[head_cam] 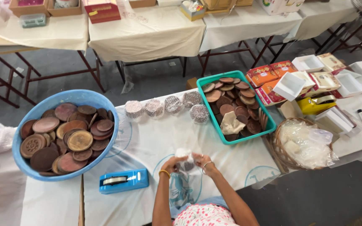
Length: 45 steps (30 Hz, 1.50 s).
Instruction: The person wraps round wooden coasters in clear plastic wrap at a table. They pick up a coaster, place it on a sheet of plastic wrap, and fold the wrap around it to create a sealed package. The wrapped items are placed in a row on the table, while unwrapped coasters are kept in a blue bowl and a green tray.
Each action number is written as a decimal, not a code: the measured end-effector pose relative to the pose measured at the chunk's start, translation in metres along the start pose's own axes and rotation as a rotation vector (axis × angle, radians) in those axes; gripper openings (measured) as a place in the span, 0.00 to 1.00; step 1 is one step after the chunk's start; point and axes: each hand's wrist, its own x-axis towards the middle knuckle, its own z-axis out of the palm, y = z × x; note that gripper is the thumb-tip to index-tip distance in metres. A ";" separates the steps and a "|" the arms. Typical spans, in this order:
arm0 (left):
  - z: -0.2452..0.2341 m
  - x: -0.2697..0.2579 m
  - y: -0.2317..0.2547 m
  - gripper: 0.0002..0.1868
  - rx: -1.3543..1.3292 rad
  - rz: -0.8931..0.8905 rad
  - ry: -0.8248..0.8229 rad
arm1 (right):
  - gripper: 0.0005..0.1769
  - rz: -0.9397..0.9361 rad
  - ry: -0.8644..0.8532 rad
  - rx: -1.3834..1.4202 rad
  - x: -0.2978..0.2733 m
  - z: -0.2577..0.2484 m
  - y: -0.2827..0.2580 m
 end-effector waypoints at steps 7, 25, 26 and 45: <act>0.010 -0.068 0.061 0.28 -0.634 0.167 -0.061 | 0.34 -0.377 -0.226 0.293 -0.111 0.088 -0.157; 0.024 -0.104 0.100 0.38 -0.465 0.695 -0.043 | 0.40 -0.215 -0.089 0.029 -0.092 0.122 -0.142; 0.023 -0.102 0.099 0.38 -0.462 0.675 -0.063 | 0.38 -0.250 -0.070 0.011 -0.093 0.121 -0.142; 0.029 -0.108 0.096 0.28 -0.506 0.441 -0.143 | 0.33 -1.520 0.548 -1.442 -0.143 0.142 -0.143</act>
